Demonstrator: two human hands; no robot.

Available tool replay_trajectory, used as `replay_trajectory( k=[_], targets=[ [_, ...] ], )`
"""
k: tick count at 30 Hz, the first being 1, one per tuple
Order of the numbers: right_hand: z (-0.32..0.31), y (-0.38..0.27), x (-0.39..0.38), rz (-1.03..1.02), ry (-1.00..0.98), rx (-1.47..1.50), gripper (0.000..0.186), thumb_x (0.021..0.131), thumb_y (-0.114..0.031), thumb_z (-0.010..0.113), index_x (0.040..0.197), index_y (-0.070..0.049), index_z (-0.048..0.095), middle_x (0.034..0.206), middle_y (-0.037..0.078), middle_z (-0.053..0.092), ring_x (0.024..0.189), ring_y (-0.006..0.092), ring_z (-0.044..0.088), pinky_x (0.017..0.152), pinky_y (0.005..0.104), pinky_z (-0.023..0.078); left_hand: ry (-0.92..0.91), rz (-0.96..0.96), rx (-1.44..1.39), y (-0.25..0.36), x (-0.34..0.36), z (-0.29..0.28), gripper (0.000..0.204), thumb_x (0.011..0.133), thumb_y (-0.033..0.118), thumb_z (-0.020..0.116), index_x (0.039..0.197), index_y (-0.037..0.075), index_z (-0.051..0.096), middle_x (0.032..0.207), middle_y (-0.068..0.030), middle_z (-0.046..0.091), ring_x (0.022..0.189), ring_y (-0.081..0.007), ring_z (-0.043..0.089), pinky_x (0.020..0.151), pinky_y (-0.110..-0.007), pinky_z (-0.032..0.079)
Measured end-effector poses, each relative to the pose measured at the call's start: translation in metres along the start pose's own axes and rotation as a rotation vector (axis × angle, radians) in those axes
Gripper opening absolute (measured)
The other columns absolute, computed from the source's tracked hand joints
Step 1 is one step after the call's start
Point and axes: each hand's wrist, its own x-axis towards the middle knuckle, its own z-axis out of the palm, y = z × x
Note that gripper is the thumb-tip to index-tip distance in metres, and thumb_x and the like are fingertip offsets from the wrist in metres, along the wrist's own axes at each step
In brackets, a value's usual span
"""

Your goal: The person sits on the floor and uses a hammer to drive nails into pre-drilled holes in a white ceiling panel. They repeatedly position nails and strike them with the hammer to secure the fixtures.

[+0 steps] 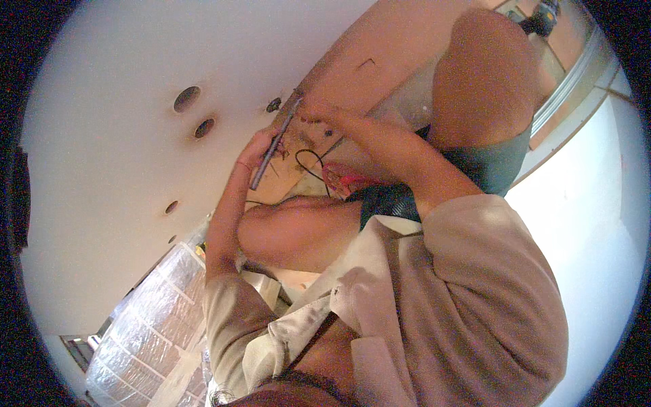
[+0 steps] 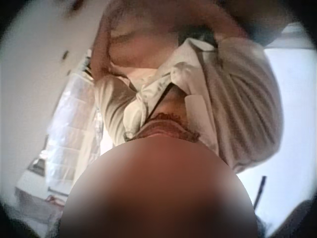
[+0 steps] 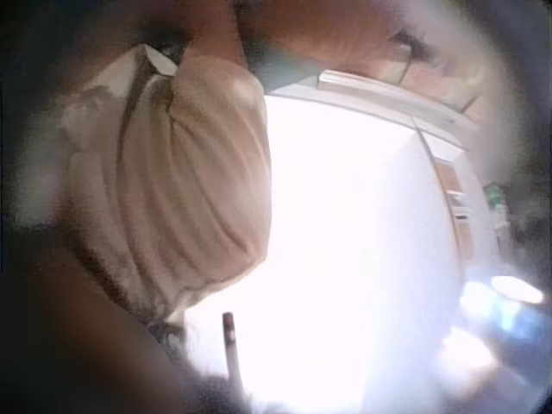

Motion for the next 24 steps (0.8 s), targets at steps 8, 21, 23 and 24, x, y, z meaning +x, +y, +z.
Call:
replay_trajectory(
  k=[8,21,23,24],
  targets=[
    [-0.129,-0.159,-0.086,-0.411,0.161,-0.79,0.028,0.087,-0.024,0.067,0.103,-0.001,0.074,0.101,0.018,0.075,0.099,0.0382,0.072,0.083,0.052,0.057,0.331,0.102,1.387,0.079,-0.018,0.026,0.038,0.099,0.028,0.049,0.124,0.003,0.063,0.113,-0.0275,0.07,0.108,-0.0455,0.067,0.094,-0.055,0.052],
    [-0.33,-0.237,-0.237,-0.166,0.286,-0.993,0.033,0.091,-0.03,0.067,0.107,-0.003,0.077,0.107,0.017,0.076,0.092,0.0303,0.071,0.082,0.0461,0.056,0.609,0.526,1.457,0.191,-0.081,0.03,0.034,0.104,0.021,0.046,0.134,0.023,0.063,0.101,-0.0232,0.072,0.094,-0.0465,0.068,0.081,-0.056,0.054],
    [-0.335,-0.234,-0.234,-0.191,0.256,-0.836,0.034,0.092,-0.031,0.067,0.111,-0.004,0.077,0.112,0.015,0.076,0.095,0.0287,0.071,0.084,0.0458,0.055,0.588,0.547,1.531,0.188,-0.072,0.033,0.036,0.102,0.019,0.047,0.133,0.027,0.064,0.102,-0.0228,0.072,0.095,-0.0443,0.069,0.081,-0.054,0.056],
    [-0.337,-0.233,-0.232,-0.173,0.258,-0.843,0.036,0.093,-0.032,0.067,0.113,-0.004,0.076,0.114,0.014,0.076,0.097,0.0282,0.071,0.086,0.0456,0.055,0.529,0.419,1.663,0.186,-0.067,0.033,0.037,0.102,0.018,0.047,0.134,0.027,0.064,0.102,-0.0223,0.072,0.095,-0.0435,0.07,0.08,-0.054,0.056]
  ],
)
